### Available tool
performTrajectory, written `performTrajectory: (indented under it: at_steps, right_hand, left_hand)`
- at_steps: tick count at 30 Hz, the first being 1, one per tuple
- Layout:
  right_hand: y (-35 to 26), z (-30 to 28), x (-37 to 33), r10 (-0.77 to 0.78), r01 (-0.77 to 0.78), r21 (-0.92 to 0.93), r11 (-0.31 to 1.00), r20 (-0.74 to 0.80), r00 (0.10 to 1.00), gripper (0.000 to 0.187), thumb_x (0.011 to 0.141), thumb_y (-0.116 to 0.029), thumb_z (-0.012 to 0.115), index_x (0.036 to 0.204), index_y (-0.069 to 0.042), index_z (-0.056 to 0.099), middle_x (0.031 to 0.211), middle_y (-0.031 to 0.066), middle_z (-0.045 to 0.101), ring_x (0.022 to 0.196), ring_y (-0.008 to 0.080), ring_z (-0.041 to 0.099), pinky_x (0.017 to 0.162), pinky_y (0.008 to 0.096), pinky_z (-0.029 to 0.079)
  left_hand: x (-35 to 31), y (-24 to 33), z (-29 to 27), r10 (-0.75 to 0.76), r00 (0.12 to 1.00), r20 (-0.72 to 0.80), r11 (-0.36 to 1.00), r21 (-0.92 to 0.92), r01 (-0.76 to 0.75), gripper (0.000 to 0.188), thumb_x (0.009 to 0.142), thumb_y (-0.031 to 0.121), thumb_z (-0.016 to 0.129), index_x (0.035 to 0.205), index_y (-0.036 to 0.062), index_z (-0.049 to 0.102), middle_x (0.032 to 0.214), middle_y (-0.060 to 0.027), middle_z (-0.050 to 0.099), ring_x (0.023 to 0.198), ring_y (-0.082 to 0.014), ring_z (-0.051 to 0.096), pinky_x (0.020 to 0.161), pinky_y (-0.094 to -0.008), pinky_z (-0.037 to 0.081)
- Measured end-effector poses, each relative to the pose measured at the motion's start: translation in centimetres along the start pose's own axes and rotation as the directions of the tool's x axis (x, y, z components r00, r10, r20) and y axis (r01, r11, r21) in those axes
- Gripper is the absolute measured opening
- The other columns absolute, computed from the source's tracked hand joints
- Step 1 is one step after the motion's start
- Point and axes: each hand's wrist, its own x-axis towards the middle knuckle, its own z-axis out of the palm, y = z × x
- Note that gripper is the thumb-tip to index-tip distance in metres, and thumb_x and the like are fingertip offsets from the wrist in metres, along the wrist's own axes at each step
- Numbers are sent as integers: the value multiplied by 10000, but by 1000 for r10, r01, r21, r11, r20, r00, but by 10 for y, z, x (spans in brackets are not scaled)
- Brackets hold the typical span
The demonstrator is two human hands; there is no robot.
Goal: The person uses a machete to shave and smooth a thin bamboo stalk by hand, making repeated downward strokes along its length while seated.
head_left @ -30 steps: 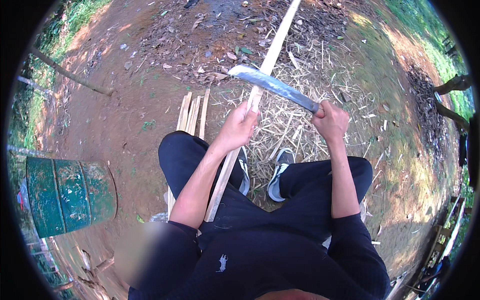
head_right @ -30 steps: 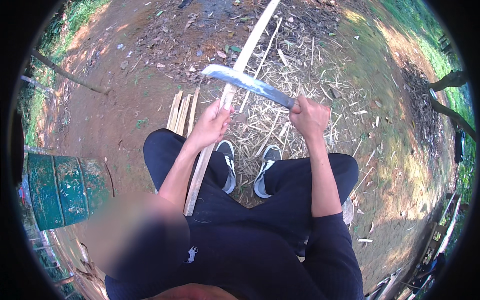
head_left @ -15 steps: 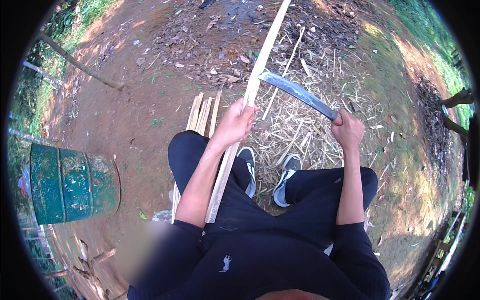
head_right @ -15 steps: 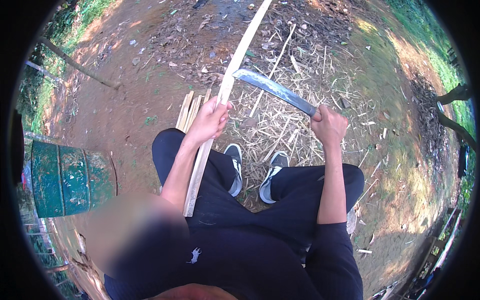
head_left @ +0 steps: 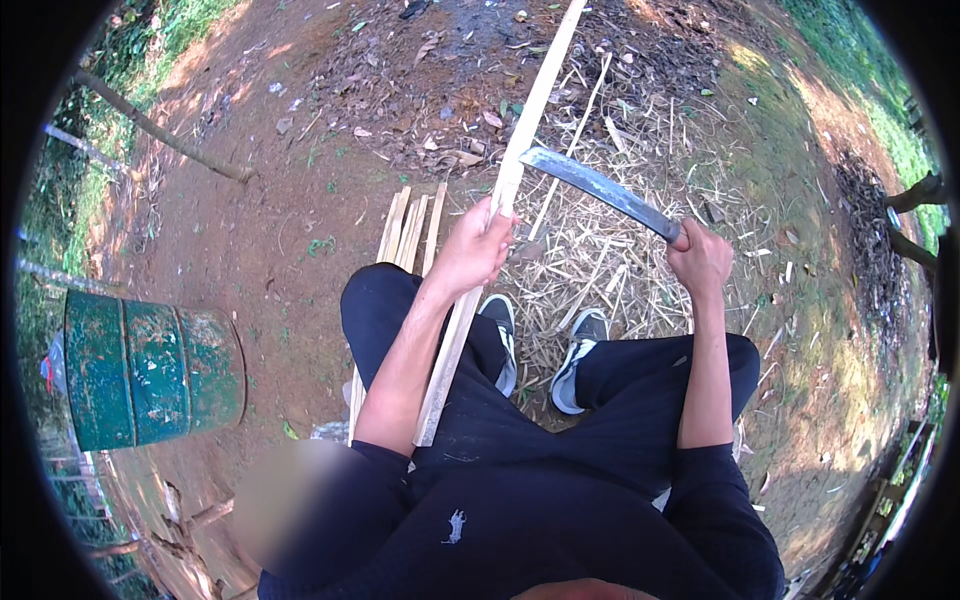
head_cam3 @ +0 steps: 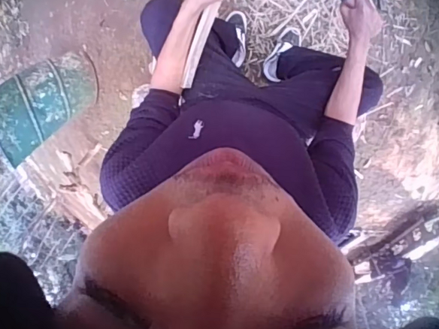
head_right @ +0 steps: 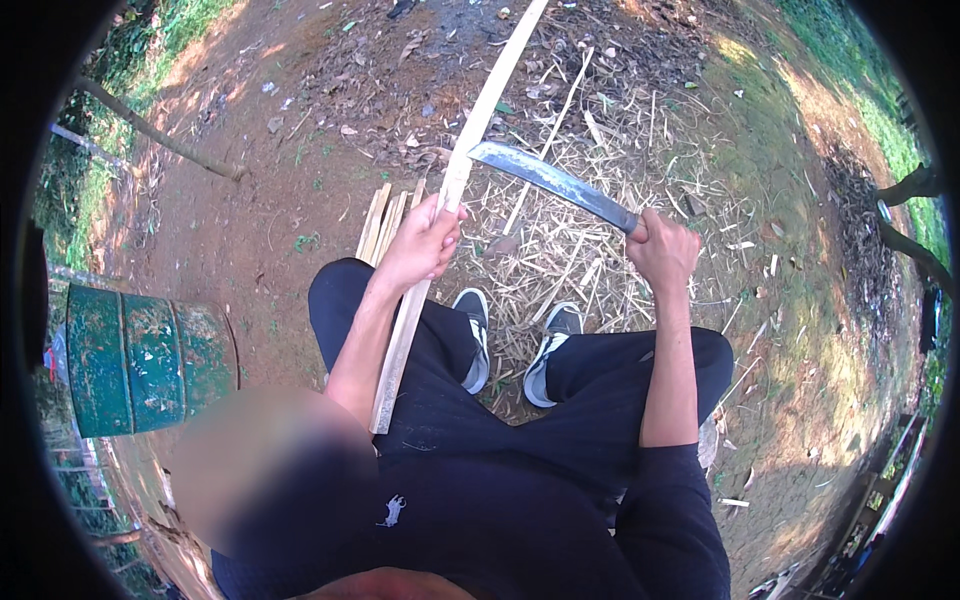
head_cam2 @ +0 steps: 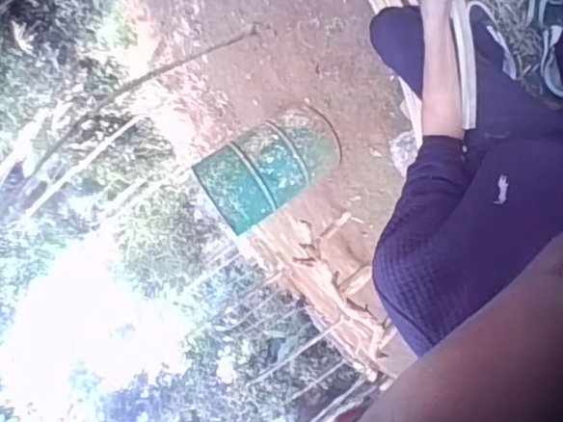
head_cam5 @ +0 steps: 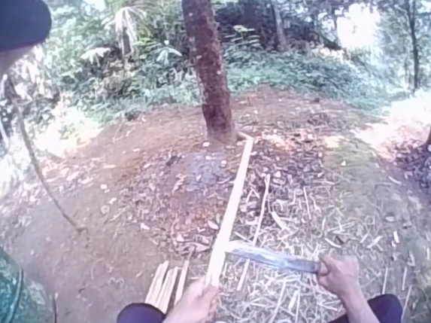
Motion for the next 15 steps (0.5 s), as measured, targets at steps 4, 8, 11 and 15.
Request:
performTrajectory:
  at_steps: [4,8,11,15]
  right_hand:
    - [-2,-2,1,9,-9,-11,1000,8,1000,84,722,-142,590,680,-102,530,590,82,606,531,298,618,504,444,464]
    - [2,-2,1,-27,27,-7,1000,16,1000,79,721,-142,594,684,-107,533,585,80,602,529,291,619,513,449,461]
    - [4,2,-1,3,-2,-24,1000,20,1000,86,713,-144,604,682,-110,531,582,78,600,528,289,619,523,455,462]
    - [4,-1,0,-51,51,-23,998,-3,999,92,707,-145,606,677,-113,525,578,75,597,522,288,616,523,453,462]
  left_hand:
    - [-1,1,1,-18,1000,5,1000,-9,18,191,1081,225,395,1071,54,479,649,53,384,426,-14,317,342,-201,255]
    - [1,0,-1,-12,1000,-3,1000,-27,12,184,1080,218,395,1066,53,475,651,52,387,418,-14,317,336,-203,252]
    - [0,0,-1,2,1000,5,1000,-15,-2,180,1080,214,395,1063,52,472,653,50,391,412,-14,316,330,-205,251]
    - [0,0,-1,9,1000,10,1000,-16,-9,179,1080,212,394,1062,52,471,653,49,391,408,-14,314,327,-203,251]
